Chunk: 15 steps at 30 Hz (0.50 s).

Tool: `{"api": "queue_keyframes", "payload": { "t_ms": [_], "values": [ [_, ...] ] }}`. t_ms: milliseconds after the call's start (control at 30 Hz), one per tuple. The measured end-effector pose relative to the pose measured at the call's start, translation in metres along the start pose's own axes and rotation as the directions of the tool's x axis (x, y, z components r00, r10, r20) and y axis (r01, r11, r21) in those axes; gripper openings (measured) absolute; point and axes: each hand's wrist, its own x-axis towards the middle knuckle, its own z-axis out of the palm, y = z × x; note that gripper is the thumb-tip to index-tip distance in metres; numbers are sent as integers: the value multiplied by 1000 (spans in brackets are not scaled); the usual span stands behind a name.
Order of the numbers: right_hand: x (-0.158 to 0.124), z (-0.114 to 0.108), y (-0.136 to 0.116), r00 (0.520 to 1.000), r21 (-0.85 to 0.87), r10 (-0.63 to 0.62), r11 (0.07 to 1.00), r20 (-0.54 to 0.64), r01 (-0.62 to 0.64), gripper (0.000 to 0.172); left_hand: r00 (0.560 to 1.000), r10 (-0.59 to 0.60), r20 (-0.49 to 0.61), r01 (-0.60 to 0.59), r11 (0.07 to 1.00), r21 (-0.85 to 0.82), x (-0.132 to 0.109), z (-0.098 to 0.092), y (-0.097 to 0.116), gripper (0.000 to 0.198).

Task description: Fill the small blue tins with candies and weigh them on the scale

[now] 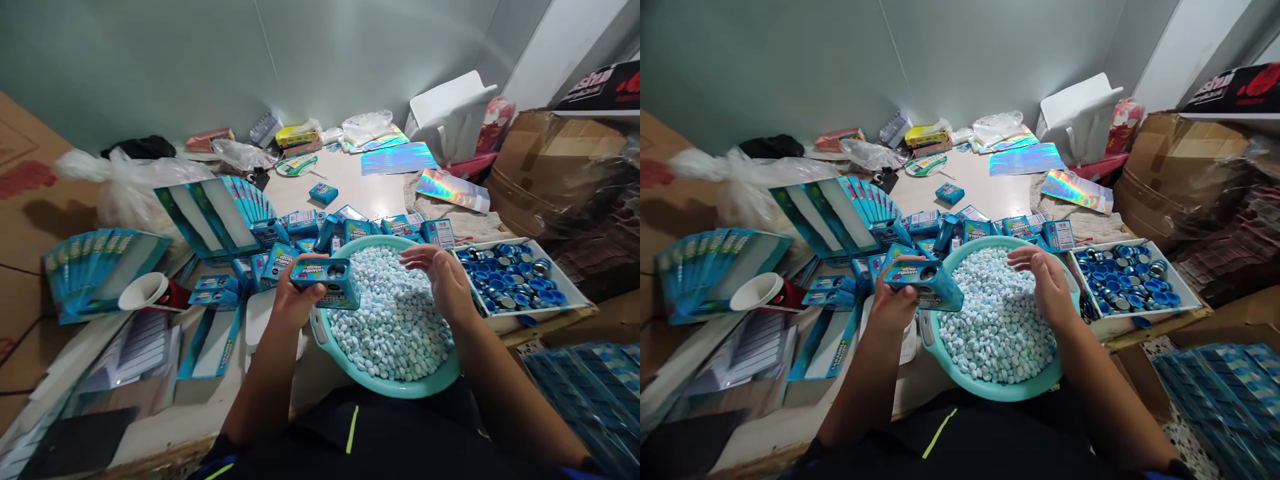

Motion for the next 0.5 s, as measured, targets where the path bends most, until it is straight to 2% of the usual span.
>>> {"api": "queue_keyframes", "payload": {
  "t_ms": [100, 200, 267, 333, 433, 500],
  "values": [
    [-2, -1, 0, 1000, -42, -11, 999, 20, 12, 47, 994, 105, -5, -104, 991, 80, -8, -22, 8, 62],
    [-4, -1, -1, 1000, -103, -10, 995, 17, 12, 45, 986, 165, 11, -162, 951, 265, -22, -49, 17, 53],
    [-6, -2, -2, 1000, -192, 9, 981, -10, -11, 40, 993, 116, -8, -103, 909, 403, -33, -71, 19, 48],
    [-6, -3, -2, 999, -319, 23, 947, -25, -30, 34, 994, 54, -95, -1, 875, 485, -44, -94, 16, 47],
    [-6, -5, 0, 998, -479, 45, 877, 38, -21, 28, 958, -37, -284, 171, 871, 461, -58, -127, 1, 51],
    [-6, -7, 2, 995, -541, 56, 841, 84, -2, 26, 925, -113, -363, 258, 887, 383, -64, -146, -12, 56]
  ]
}}
